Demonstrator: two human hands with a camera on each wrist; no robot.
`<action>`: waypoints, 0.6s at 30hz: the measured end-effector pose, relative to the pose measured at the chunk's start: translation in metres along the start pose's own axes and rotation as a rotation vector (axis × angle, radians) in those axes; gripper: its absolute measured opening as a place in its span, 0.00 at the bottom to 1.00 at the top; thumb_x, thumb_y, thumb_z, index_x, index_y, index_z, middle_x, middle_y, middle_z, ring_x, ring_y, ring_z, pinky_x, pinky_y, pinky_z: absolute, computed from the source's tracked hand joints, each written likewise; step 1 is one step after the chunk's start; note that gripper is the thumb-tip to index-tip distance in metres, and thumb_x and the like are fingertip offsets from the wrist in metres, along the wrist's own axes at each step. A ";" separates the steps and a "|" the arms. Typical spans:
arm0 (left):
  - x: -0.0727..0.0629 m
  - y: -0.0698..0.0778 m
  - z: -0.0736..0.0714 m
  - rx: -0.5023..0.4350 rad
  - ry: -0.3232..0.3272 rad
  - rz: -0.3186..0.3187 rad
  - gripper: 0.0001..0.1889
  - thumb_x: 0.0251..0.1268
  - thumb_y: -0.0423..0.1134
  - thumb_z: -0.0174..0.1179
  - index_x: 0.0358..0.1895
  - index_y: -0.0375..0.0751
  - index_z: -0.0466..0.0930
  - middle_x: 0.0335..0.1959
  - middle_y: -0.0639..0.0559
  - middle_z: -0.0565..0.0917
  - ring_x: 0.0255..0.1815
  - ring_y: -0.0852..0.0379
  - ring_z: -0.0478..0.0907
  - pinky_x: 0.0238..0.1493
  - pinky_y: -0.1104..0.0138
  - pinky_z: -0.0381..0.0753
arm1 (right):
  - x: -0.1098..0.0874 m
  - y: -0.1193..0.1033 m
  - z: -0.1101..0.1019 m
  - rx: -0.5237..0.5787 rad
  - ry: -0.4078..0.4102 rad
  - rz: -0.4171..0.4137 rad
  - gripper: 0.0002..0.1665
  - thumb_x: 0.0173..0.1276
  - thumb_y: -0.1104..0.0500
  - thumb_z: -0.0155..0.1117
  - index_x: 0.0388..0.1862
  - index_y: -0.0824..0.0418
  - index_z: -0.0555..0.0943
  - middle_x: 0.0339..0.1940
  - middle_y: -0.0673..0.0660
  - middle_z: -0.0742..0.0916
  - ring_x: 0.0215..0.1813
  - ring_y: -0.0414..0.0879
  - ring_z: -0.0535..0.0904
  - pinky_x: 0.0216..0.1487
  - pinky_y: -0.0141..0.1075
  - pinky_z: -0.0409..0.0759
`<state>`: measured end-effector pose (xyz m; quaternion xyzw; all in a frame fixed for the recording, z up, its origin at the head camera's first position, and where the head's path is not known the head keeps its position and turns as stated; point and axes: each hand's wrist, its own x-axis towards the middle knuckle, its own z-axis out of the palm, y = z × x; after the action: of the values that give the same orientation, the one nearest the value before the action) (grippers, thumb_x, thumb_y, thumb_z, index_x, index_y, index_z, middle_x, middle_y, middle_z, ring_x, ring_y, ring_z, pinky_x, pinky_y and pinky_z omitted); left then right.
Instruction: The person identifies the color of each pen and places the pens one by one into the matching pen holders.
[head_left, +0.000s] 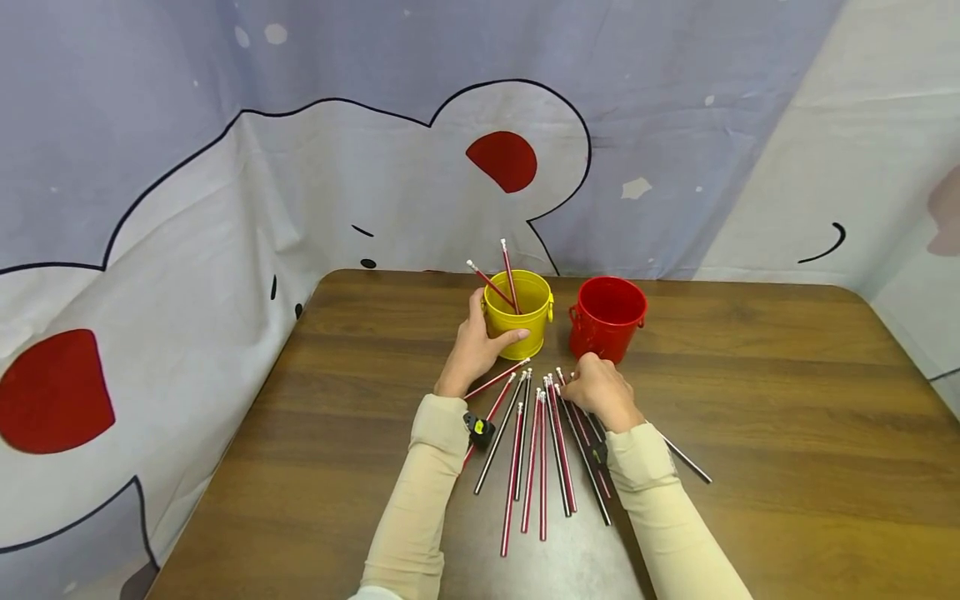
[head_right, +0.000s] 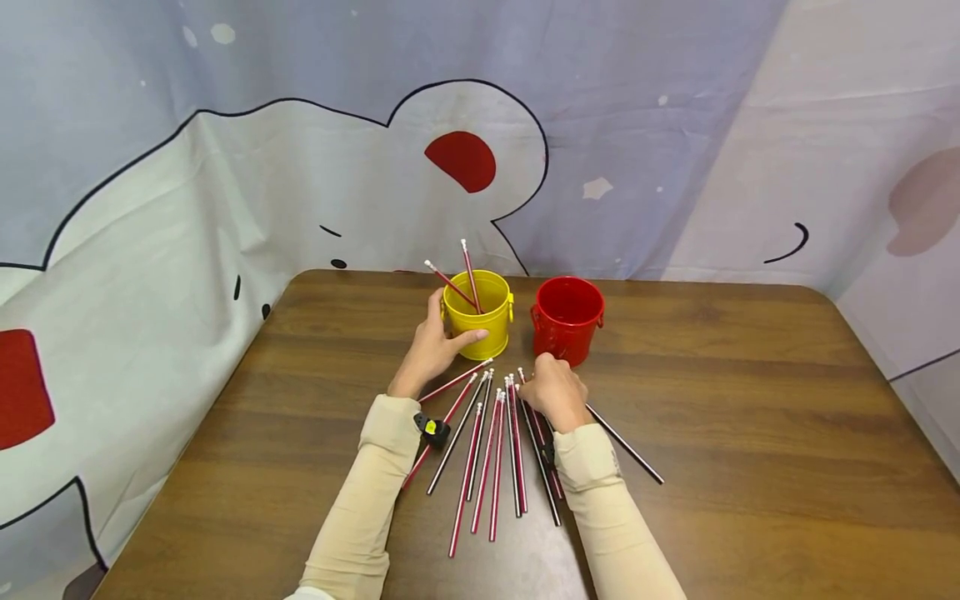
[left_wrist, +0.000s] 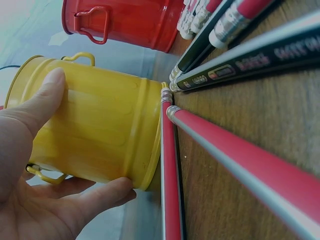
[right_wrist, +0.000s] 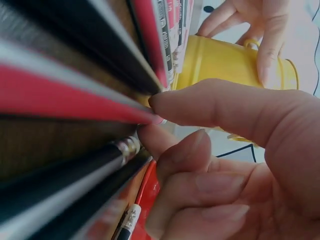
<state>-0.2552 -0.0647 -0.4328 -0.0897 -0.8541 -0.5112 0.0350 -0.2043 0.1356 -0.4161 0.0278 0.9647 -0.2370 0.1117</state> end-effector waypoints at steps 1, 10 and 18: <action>0.000 0.000 0.000 0.001 0.002 0.003 0.46 0.50 0.58 0.64 0.68 0.55 0.45 0.59 0.45 0.70 0.59 0.49 0.69 0.62 0.55 0.64 | 0.000 0.000 0.000 -0.003 -0.001 0.003 0.16 0.50 0.56 0.63 0.08 0.55 0.71 0.12 0.52 0.72 0.21 0.48 0.69 0.19 0.39 0.64; 0.000 0.000 0.002 0.011 0.012 0.007 0.46 0.50 0.58 0.64 0.68 0.56 0.45 0.59 0.45 0.70 0.59 0.49 0.69 0.63 0.55 0.64 | 0.001 -0.001 0.001 0.000 -0.024 0.019 0.16 0.51 0.56 0.65 0.09 0.56 0.72 0.13 0.53 0.74 0.21 0.48 0.70 0.20 0.39 0.65; -0.001 0.001 0.001 0.001 0.007 0.001 0.45 0.50 0.57 0.65 0.68 0.57 0.45 0.59 0.46 0.70 0.59 0.49 0.68 0.63 0.54 0.64 | -0.002 -0.003 -0.003 0.060 -0.019 -0.012 0.13 0.53 0.54 0.66 0.14 0.58 0.79 0.13 0.52 0.75 0.22 0.47 0.69 0.20 0.37 0.65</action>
<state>-0.2541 -0.0637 -0.4325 -0.0883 -0.8541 -0.5112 0.0382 -0.2037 0.1345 -0.4117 0.0233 0.9562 -0.2667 0.1186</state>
